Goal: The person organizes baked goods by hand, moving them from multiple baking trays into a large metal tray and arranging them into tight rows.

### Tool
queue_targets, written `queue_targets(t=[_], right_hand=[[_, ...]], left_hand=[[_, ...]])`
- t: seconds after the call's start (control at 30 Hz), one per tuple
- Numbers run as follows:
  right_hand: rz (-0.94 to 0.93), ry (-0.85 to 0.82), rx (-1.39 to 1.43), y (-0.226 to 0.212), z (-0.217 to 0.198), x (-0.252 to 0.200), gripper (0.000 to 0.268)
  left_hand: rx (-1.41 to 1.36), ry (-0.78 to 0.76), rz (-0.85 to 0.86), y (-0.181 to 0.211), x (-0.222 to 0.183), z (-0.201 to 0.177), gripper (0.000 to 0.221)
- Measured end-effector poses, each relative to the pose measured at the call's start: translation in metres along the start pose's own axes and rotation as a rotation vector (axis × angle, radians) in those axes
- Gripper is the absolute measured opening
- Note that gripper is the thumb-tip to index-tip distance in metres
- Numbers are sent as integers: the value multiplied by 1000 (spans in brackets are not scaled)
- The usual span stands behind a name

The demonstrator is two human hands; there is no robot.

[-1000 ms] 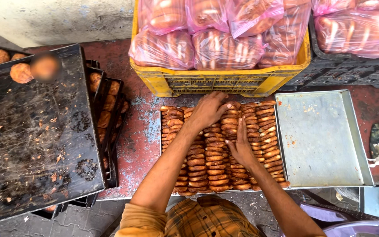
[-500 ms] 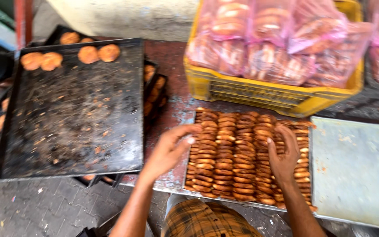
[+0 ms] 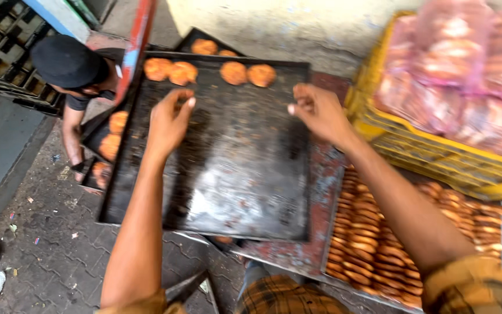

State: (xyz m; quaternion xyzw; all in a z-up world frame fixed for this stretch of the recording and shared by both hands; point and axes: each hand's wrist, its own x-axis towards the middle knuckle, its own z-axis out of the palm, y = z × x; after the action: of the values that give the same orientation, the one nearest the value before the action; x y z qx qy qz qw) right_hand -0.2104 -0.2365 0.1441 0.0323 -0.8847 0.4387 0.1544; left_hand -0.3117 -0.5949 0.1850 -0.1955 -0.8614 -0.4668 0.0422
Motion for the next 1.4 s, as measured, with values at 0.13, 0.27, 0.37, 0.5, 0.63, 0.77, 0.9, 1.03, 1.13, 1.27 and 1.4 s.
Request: queue_targets(t=[0.13, 0.27, 0.37, 0.5, 0.63, 0.77, 0.9, 1.03, 1.13, 1.27, 1.4], right_hand=[[97, 51, -180, 13, 73, 99, 45], [134, 224, -475, 29, 109, 132, 48], [338, 181, -362, 32, 113, 139, 52], [670, 29, 135, 22, 100, 147, 44], [707, 67, 388, 3, 120, 161, 39], [592, 214, 66, -13, 170, 168, 35], [483, 204, -222, -24, 177, 168, 45], [398, 115, -180, -30, 158, 154, 69], [482, -106, -121, -48, 146, 134, 89], [168, -304, -60, -81, 135, 75, 60], [79, -223, 65, -119, 151, 2, 49]], left_hand=[[271, 103, 242, -73, 92, -13, 31], [504, -39, 159, -104, 144, 2, 44], [568, -166, 69, -102, 158, 4, 63], [510, -484, -105, -84, 164, -6, 67], [482, -395, -34, -95, 170, -17, 53], [643, -286, -12, -128, 194, -30, 57], [690, -179, 11, -133, 193, -26, 46], [684, -345, -66, -112, 174, -38, 56], [523, -370, 7, -84, 150, -49, 39], [50, -338, 219, -63, 95, -32, 41], [-286, -454, 190, -50, 38, 5, 51]])
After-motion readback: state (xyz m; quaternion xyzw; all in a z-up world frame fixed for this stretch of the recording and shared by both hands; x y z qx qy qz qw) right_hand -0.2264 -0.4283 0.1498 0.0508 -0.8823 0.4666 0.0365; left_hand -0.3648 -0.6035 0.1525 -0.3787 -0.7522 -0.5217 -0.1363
